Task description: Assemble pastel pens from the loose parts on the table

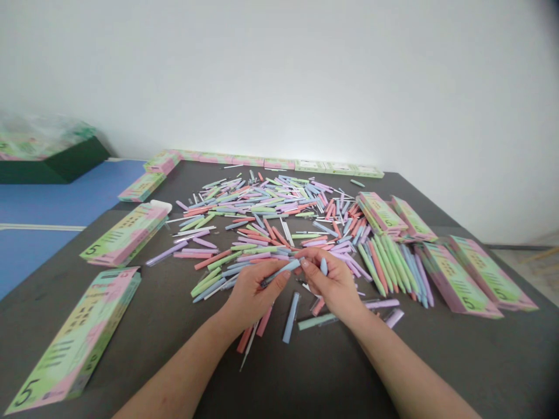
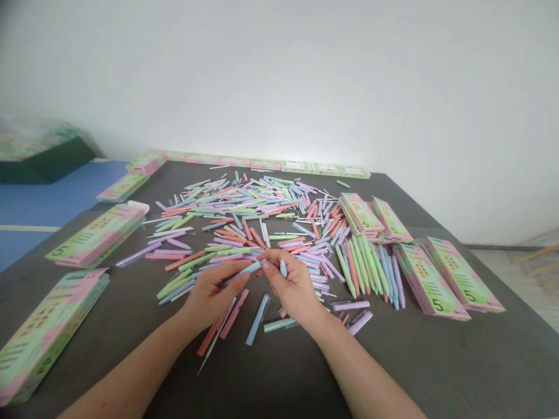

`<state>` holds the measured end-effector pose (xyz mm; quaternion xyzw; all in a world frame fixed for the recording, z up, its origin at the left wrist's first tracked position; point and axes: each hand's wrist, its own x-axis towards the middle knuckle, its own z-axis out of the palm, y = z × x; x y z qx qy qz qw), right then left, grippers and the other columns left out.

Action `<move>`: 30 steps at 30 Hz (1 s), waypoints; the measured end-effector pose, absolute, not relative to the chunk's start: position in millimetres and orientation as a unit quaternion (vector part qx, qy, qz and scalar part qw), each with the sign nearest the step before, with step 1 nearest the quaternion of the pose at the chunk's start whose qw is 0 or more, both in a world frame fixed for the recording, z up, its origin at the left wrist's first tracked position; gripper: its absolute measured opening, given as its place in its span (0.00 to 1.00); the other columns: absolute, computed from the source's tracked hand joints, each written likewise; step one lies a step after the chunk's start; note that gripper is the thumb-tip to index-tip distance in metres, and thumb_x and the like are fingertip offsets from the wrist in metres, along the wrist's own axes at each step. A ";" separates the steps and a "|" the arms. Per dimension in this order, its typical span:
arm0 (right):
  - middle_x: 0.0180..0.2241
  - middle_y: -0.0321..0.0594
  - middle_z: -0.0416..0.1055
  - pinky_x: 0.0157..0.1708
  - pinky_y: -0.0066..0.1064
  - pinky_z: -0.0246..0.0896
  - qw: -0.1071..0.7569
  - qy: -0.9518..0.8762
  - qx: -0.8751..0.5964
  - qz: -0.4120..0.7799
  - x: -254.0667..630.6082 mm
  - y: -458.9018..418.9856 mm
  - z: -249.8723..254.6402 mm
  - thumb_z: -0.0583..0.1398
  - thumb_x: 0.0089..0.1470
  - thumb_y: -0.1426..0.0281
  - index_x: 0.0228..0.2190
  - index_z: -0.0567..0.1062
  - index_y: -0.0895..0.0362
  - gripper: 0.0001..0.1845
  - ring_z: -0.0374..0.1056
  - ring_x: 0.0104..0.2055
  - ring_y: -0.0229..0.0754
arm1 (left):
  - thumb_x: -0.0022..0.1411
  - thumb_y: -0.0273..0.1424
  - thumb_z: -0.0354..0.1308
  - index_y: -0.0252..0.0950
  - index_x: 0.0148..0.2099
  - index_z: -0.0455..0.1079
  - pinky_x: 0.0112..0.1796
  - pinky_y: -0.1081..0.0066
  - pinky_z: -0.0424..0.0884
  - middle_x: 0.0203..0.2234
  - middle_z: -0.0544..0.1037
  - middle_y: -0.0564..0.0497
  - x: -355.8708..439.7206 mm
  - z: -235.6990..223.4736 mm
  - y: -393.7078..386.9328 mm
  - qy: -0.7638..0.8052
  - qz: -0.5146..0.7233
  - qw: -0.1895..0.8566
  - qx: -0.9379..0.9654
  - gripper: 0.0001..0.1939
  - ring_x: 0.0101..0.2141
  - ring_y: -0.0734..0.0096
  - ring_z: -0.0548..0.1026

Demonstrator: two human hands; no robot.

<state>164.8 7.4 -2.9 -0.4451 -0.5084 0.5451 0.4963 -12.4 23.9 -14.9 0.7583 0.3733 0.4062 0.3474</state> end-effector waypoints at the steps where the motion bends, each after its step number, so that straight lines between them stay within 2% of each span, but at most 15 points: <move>1: 0.23 0.31 0.67 0.12 0.22 0.40 0.497 -0.506 -0.444 0.548 164.5 7.3 -2.8 0.60 0.55 0.58 0.39 0.72 0.57 0.16 0.46 0.14 0.26 | 0.65 0.31 0.54 0.37 0.50 0.75 0.40 0.72 0.70 0.39 0.82 0.49 -12.5 -14.7 24.1 0.373 0.406 0.345 0.760 0.14 0.38 0.68 0.78; 13: 0.20 0.33 0.65 0.15 0.24 0.44 0.499 -0.564 -0.455 0.476 165.5 9.8 -14.3 0.57 0.58 0.60 0.41 0.76 0.57 0.16 0.51 0.16 0.30 | 0.65 0.32 0.53 0.36 0.48 0.76 0.40 0.73 0.70 0.38 0.82 0.49 -11.6 -13.2 24.6 0.388 0.396 0.339 0.760 0.14 0.38 0.68 0.78; 20: 0.22 0.35 0.67 0.18 0.25 0.49 0.506 -0.573 -0.460 0.452 163.5 8.3 -10.6 0.58 0.57 0.59 0.41 0.77 0.56 0.17 0.58 0.20 0.34 | 0.65 0.34 0.53 0.37 0.47 0.76 0.42 0.72 0.70 0.39 0.82 0.50 -10.9 -14.1 25.2 0.396 0.390 0.361 0.749 0.14 0.40 0.66 0.78; 26: 0.26 0.35 0.69 0.15 0.23 0.42 0.522 -0.506 -0.438 0.529 163.5 9.4 -9.0 0.60 0.55 0.60 0.43 0.76 0.56 0.17 0.49 0.16 0.28 | 0.65 0.35 0.53 0.37 0.46 0.76 0.44 0.70 0.68 0.37 0.81 0.50 -10.1 -9.8 26.1 0.394 0.399 0.407 0.721 0.14 0.41 0.65 0.76; 28: 0.26 0.35 0.69 0.14 0.23 0.39 0.544 -0.475 -0.427 0.544 165.6 11.3 -5.7 0.61 0.54 0.61 0.42 0.75 0.57 0.16 0.47 0.16 0.27 | 0.65 0.36 0.52 0.36 0.45 0.76 0.40 0.71 0.68 0.33 0.79 0.50 -10.4 -8.7 26.3 0.412 0.413 0.426 0.691 0.14 0.37 0.67 0.75; 30: 0.25 0.34 0.68 0.13 0.22 0.37 0.573 -0.451 -0.423 0.538 170.1 14.1 -2.1 0.62 0.52 0.62 0.40 0.75 0.57 0.15 0.46 0.15 0.26 | 0.64 0.38 0.52 0.36 0.44 0.76 0.33 0.74 0.67 0.27 0.76 0.52 -10.7 -8.7 26.1 0.435 0.436 0.445 0.650 0.15 0.30 0.72 0.72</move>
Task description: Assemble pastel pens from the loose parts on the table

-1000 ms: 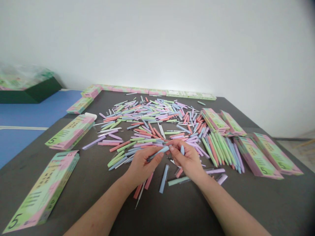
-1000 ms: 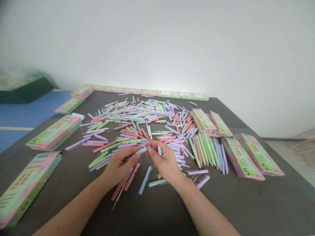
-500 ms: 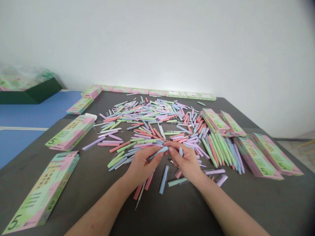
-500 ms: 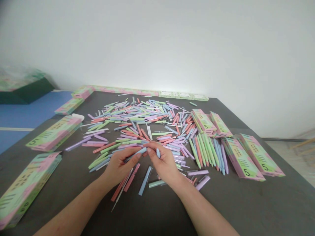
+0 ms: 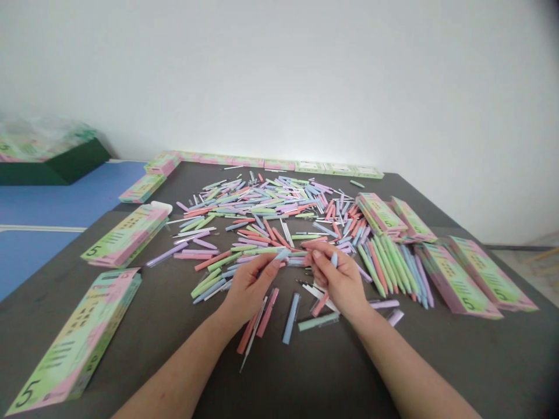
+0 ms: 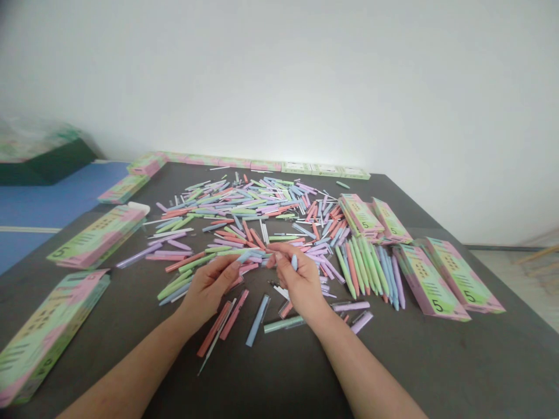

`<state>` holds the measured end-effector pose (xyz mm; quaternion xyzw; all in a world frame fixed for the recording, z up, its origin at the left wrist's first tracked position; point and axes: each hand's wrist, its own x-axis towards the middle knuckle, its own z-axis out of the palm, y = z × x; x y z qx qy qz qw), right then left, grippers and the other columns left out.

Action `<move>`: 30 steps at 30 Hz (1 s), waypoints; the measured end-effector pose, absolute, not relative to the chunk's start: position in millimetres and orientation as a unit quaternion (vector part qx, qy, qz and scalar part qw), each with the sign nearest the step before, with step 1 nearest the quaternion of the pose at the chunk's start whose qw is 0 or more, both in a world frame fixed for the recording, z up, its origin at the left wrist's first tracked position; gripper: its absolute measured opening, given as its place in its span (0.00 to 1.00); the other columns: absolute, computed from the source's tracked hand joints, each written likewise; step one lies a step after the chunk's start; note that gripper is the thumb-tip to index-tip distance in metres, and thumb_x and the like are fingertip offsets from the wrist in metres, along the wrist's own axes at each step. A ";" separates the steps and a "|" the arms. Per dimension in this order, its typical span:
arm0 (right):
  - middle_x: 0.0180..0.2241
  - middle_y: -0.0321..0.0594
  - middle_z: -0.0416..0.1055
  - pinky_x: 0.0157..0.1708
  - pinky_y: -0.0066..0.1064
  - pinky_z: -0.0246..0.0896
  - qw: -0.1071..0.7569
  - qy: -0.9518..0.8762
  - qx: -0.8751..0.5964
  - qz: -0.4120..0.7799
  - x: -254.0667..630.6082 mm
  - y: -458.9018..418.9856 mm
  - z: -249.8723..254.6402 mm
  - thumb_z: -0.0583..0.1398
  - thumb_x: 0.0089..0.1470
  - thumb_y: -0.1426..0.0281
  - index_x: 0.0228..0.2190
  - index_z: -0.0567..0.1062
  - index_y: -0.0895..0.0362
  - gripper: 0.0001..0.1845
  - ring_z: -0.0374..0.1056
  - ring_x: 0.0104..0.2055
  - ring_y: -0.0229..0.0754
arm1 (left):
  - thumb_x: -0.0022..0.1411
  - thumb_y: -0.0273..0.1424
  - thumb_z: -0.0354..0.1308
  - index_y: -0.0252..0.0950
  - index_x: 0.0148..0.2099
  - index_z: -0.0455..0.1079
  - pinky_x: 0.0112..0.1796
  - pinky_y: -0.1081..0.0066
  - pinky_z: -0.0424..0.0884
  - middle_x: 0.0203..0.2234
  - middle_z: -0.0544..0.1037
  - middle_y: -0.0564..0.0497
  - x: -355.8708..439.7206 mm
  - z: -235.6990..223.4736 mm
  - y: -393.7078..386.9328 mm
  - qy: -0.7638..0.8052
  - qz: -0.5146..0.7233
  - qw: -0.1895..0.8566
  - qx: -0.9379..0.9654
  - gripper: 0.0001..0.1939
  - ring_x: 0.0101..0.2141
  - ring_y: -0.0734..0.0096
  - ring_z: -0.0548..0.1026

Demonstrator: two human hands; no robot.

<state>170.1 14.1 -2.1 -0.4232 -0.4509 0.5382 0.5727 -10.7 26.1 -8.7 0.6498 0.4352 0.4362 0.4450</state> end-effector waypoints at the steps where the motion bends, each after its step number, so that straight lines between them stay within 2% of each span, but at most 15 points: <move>1: 0.25 0.33 0.68 0.13 0.22 0.36 0.587 -0.443 -0.424 0.529 173.3 15.9 -0.5 0.62 0.52 0.63 0.38 0.75 0.57 0.14 0.45 0.15 0.26 | 0.64 0.39 0.52 0.36 0.44 0.75 0.29 0.76 0.66 0.24 0.73 0.54 -10.7 -8.9 25.8 0.442 0.446 0.458 0.629 0.15 0.26 0.74 0.69; 4: 0.22 0.31 0.66 0.14 0.23 0.37 0.616 -0.430 -0.439 0.493 185.1 22.2 1.6 0.62 0.52 0.64 0.36 0.74 0.57 0.11 0.46 0.16 0.27 | 0.63 0.43 0.52 0.36 0.42 0.74 0.24 0.78 0.62 0.19 0.64 0.57 -9.9 -8.1 24.3 0.446 0.472 0.496 0.576 0.17 0.21 0.78 0.61; 8: 0.20 0.31 0.66 0.16 0.24 0.42 0.591 -0.458 -0.518 0.416 199.8 31.3 0.9 0.61 0.51 0.64 0.33 0.74 0.57 0.10 0.50 0.16 0.30 | 0.59 0.47 0.56 0.36 0.40 0.72 0.22 0.80 0.61 0.20 0.61 0.58 -8.3 -5.6 22.8 0.445 0.500 0.542 0.508 0.19 0.21 0.79 0.57; 10: 0.21 0.33 0.69 0.20 0.25 0.50 0.520 -0.522 -0.573 0.360 205.1 34.3 0.3 0.59 0.51 0.64 0.32 0.75 0.57 0.09 0.57 0.19 0.33 | 0.59 0.48 0.56 0.36 0.39 0.72 0.22 0.81 0.61 0.20 0.59 0.58 -8.4 -5.9 23.4 0.440 0.510 0.556 0.487 0.19 0.21 0.80 0.57; 13: 0.26 0.36 0.74 0.29 0.28 0.56 0.351 -0.641 -0.610 0.306 209.9 34.7 0.3 0.57 0.50 0.68 0.28 0.77 0.57 0.09 0.65 0.26 0.38 | 0.60 0.47 0.55 0.36 0.38 0.71 0.20 0.83 0.58 0.19 0.58 0.59 -9.6 -8.2 25.1 0.436 0.520 0.551 0.486 0.18 0.20 0.81 0.55; 17: 0.28 0.37 0.76 0.32 0.29 0.56 0.197 -0.727 -0.599 0.272 210.4 27.3 5.6 0.56 0.49 0.72 0.28 0.78 0.57 0.09 0.68 0.29 0.40 | 0.62 0.44 0.54 0.36 0.37 0.70 0.18 0.85 0.55 0.19 0.58 0.59 -10.8 -10.5 26.0 0.436 0.517 0.548 0.492 0.16 0.19 0.83 0.53; 22: 0.26 0.39 0.75 0.28 0.28 0.54 0.023 -0.775 -0.583 0.244 204.6 18.0 12.3 0.60 0.49 0.71 0.30 0.79 0.56 0.08 0.69 0.29 0.41 | 0.61 0.46 0.55 0.35 0.37 0.70 0.20 0.84 0.59 0.20 0.58 0.59 -10.1 -9.6 24.6 0.439 0.515 0.554 0.485 0.17 0.19 0.83 0.54; 26: 0.32 0.44 0.77 0.30 0.30 0.54 -0.061 -0.775 -0.604 0.176 196.9 17.4 9.2 0.61 0.49 0.67 0.32 0.78 0.57 0.08 0.72 0.35 0.46 | 0.60 0.47 0.55 0.35 0.38 0.70 0.21 0.83 0.61 0.19 0.58 0.59 -9.0 -7.8 23.7 0.442 0.509 0.553 0.489 0.19 0.19 0.82 0.55; 30: 0.34 0.49 0.77 0.33 0.32 0.58 -0.087 -0.775 -0.610 0.141 189.5 16.3 5.7 0.57 0.52 0.67 0.32 0.77 0.58 0.10 0.73 0.39 0.50 | 0.60 0.47 0.55 0.35 0.37 0.70 0.21 0.82 0.61 0.19 0.58 0.59 -7.9 -6.2 24.0 0.442 0.511 0.548 0.493 0.19 0.20 0.81 0.55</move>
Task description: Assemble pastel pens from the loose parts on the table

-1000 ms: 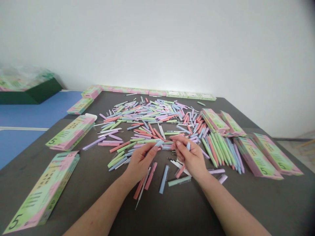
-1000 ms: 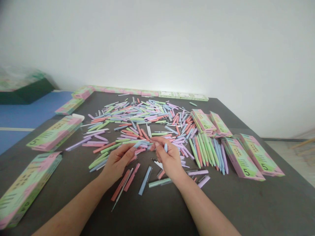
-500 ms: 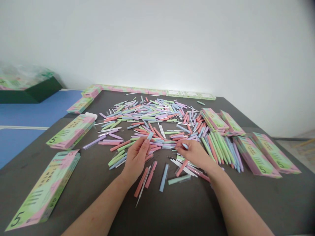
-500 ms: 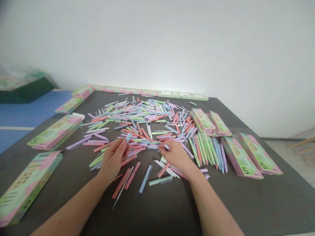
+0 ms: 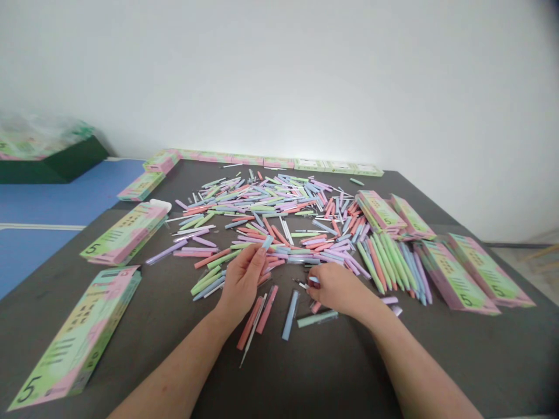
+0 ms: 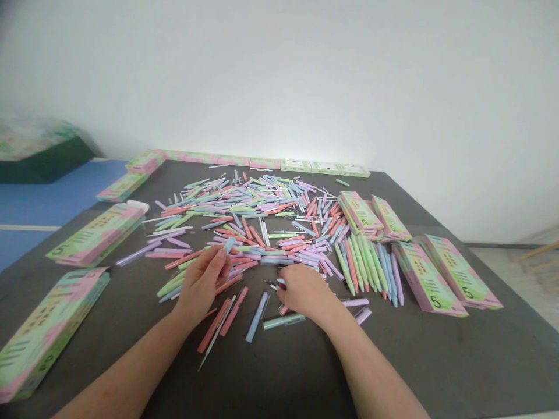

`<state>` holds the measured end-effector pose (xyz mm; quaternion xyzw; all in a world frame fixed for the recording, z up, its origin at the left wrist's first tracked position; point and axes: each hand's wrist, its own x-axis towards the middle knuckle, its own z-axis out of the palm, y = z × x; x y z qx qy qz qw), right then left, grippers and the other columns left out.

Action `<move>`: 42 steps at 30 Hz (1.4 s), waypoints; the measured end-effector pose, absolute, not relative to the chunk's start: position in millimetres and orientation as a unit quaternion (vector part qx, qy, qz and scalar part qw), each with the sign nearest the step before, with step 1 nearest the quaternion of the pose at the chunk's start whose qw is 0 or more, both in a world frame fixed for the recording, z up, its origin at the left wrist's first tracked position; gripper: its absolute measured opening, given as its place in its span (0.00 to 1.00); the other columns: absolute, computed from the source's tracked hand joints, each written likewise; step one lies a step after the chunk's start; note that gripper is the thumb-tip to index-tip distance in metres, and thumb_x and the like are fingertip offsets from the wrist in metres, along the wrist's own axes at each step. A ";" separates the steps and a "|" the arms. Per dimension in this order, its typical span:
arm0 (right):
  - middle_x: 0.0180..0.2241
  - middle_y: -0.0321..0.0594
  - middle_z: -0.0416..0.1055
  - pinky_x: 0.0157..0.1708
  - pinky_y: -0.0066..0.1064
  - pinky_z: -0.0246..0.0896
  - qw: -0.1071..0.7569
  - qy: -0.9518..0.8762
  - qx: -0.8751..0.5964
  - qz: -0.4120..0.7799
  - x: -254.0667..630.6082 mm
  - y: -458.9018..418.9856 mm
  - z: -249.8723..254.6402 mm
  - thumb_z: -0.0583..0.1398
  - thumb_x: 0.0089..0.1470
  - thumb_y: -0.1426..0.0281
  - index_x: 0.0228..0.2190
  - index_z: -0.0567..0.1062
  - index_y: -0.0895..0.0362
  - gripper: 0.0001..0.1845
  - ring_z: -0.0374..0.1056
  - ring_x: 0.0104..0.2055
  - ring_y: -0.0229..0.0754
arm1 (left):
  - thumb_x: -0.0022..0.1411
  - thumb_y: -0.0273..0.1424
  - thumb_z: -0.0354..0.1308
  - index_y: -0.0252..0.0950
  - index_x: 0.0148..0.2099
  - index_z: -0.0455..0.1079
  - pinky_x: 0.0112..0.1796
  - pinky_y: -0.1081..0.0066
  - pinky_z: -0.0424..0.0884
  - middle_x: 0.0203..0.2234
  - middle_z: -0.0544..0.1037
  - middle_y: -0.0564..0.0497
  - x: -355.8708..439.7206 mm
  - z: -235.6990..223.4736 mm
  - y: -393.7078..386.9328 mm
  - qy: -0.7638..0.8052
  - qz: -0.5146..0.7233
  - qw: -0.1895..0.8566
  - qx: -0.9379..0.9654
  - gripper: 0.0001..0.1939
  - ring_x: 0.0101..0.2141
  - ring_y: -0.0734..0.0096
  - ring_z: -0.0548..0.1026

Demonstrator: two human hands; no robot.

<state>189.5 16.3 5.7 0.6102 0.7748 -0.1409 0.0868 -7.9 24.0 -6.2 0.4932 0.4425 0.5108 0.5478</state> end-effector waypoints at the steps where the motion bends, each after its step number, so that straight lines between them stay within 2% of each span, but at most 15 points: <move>1: 0.35 0.50 0.77 0.33 0.33 0.59 0.090 0.775 0.612 -0.129 187.5 15.3 5.0 0.57 0.52 0.67 0.32 0.78 0.58 0.11 0.73 0.39 0.51 | 0.60 0.47 0.55 0.34 0.37 0.70 0.21 0.82 0.60 0.19 0.58 0.59 -7.7 -5.9 24.2 0.443 0.513 0.541 0.498 0.19 0.20 0.81 0.55; 9: 0.32 0.56 0.77 0.31 0.37 0.63 0.094 0.775 0.623 -0.048 167.3 6.7 0.4 0.55 0.50 0.73 0.32 0.77 0.61 0.11 0.75 0.36 0.57 | 0.63 0.44 0.53 0.34 0.35 0.68 0.19 0.81 0.55 0.18 0.58 0.59 -7.4 -5.9 24.2 0.437 0.511 0.521 0.525 0.17 0.19 0.81 0.54; 14: 0.31 0.55 0.77 0.30 0.35 0.61 0.055 0.772 0.631 -0.048 171.7 10.8 1.3 0.54 0.50 0.74 0.30 0.76 0.61 0.11 0.74 0.34 0.53 | 0.63 0.44 0.53 0.35 0.33 0.68 0.19 0.81 0.56 0.18 0.59 0.59 -6.7 -4.8 24.1 0.440 0.511 0.518 0.526 0.17 0.19 0.81 0.55; 17: 0.27 0.47 0.75 0.29 0.31 0.58 -0.085 0.742 0.659 -0.089 182.8 14.9 7.5 0.55 0.50 0.72 0.28 0.75 0.60 0.08 0.71 0.29 0.46 | 0.62 0.45 0.54 0.35 0.34 0.69 0.20 0.80 0.57 0.18 0.60 0.58 -7.1 -6.4 24.4 0.437 0.510 0.524 0.524 0.17 0.18 0.81 0.55; 19: 0.21 0.37 0.70 0.26 0.28 0.54 -0.251 0.682 0.669 -0.157 190.5 17.6 11.7 0.56 0.50 0.70 0.26 0.72 0.58 0.06 0.64 0.23 0.38 | 0.62 0.45 0.54 0.35 0.36 0.70 0.21 0.79 0.59 0.19 0.61 0.58 -8.1 -9.4 24.5 0.437 0.501 0.527 0.530 0.17 0.19 0.80 0.57; 22: 0.16 0.29 0.60 0.19 0.25 0.47 -0.479 0.550 0.620 -0.290 198.2 21.3 13.6 0.58 0.51 0.66 0.23 0.68 0.56 0.09 0.52 0.17 0.32 | 0.62 0.44 0.54 0.35 0.40 0.72 0.23 0.78 0.60 0.20 0.62 0.57 -10.0 -13.9 24.5 0.436 0.475 0.521 0.559 0.17 0.21 0.79 0.60; 25: 0.13 0.25 0.53 0.15 0.23 0.39 -0.588 0.458 0.522 -0.415 198.7 23.6 11.7 0.60 0.52 0.64 0.24 0.66 0.55 0.10 0.44 0.14 0.30 | 0.62 0.42 0.54 0.35 0.43 0.73 0.23 0.77 0.58 0.22 0.66 0.55 -10.6 -14.3 24.1 0.427 0.457 0.511 0.589 0.16 0.24 0.77 0.63; 27: 0.13 0.24 0.54 0.14 0.23 0.37 -0.615 0.422 0.476 -0.467 195.4 23.3 12.3 0.62 0.51 0.65 0.25 0.66 0.55 0.10 0.43 0.13 0.28 | 0.63 0.40 0.54 0.35 0.44 0.74 0.23 0.77 0.58 0.22 0.68 0.54 -10.0 -12.1 23.6 0.425 0.450 0.502 0.604 0.16 0.24 0.76 0.63; 33: 0.24 0.31 0.70 0.12 0.23 0.33 -0.659 0.397 0.418 -0.484 185.1 16.8 23.3 0.65 0.48 0.64 0.29 0.67 0.55 0.12 0.40 0.13 0.25 | 0.63 0.37 0.53 0.34 0.47 0.74 0.29 0.74 0.63 0.25 0.71 0.53 -8.9 -9.8 22.0 0.411 0.420 0.474 0.656 0.16 0.27 0.73 0.67; 37: 0.28 0.31 0.73 0.12 0.24 0.34 -0.665 0.413 0.419 -0.460 182.4 13.7 24.9 0.63 0.51 0.64 0.31 0.66 0.54 0.11 0.40 0.14 0.25 | 0.63 0.36 0.53 0.35 0.47 0.74 0.34 0.72 0.67 0.32 0.76 0.49 -8.7 -12.6 21.2 0.410 0.395 0.453 0.686 0.15 0.32 0.70 0.70; 42: 0.30 0.33 0.74 0.12 0.24 0.37 -0.658 0.431 0.424 -0.448 180.2 12.9 18.2 0.62 0.53 0.62 0.31 0.65 0.53 0.11 0.43 0.14 0.26 | 0.64 0.35 0.52 0.36 0.46 0.74 0.34 0.73 0.67 0.28 0.75 0.52 -8.3 -14.1 20.3 0.403 0.383 0.445 0.702 0.14 0.30 0.72 0.70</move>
